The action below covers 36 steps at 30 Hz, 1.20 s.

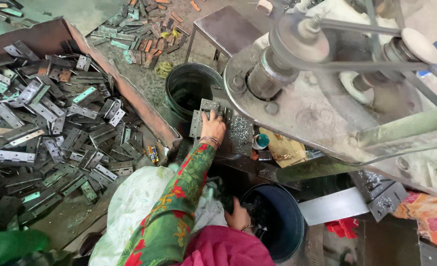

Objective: The person sits on the floor and repeatedly picks up metal hinge pieces from a bin, places them into a press machine, and operates the lever to process them. The processed pieces are dropped into a bucket below.

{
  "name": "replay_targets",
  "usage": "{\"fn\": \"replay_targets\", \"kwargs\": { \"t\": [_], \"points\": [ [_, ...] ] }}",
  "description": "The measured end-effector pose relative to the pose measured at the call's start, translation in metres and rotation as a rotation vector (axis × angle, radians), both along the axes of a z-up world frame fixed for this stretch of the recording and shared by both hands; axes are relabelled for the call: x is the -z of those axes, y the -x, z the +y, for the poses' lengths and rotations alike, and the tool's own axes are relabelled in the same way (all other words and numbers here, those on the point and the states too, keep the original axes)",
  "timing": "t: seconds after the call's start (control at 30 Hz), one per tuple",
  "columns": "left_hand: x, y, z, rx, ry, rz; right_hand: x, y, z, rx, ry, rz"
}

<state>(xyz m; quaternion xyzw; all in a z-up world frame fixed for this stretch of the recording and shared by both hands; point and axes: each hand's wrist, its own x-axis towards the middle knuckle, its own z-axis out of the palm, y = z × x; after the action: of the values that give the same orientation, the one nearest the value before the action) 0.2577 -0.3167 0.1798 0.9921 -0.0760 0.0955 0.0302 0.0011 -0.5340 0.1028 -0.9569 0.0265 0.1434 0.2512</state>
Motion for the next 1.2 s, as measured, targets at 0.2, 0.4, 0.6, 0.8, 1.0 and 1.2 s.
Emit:
{"fn": "replay_targets", "kwargs": {
  "t": [0.2,0.4,0.6,0.8,1.0,1.2],
  "points": [
    [0.003,0.003,-0.001,0.015,-0.008,0.039,0.033,0.009,0.016,-0.029,-0.085,-0.082],
    [-0.008,0.012,0.006,0.03,-0.036,0.013,-0.01,-0.002,0.002,-0.014,-0.033,0.046],
    [-0.001,0.088,0.003,0.141,0.009,0.074,-0.065,-0.02,0.005,-0.077,0.106,0.154],
    [0.012,0.152,0.001,0.242,-0.066,-0.143,-0.085,-0.015,0.017,-0.071,0.129,0.162],
    [-0.02,0.158,0.001,0.288,-0.027,-0.244,-0.088,-0.016,0.006,-0.098,0.143,0.183],
    [-0.028,0.161,-0.01,-0.023,0.761,-0.222,-0.076,-0.051,-0.009,-0.029,-0.26,-0.325]
  ]
}}
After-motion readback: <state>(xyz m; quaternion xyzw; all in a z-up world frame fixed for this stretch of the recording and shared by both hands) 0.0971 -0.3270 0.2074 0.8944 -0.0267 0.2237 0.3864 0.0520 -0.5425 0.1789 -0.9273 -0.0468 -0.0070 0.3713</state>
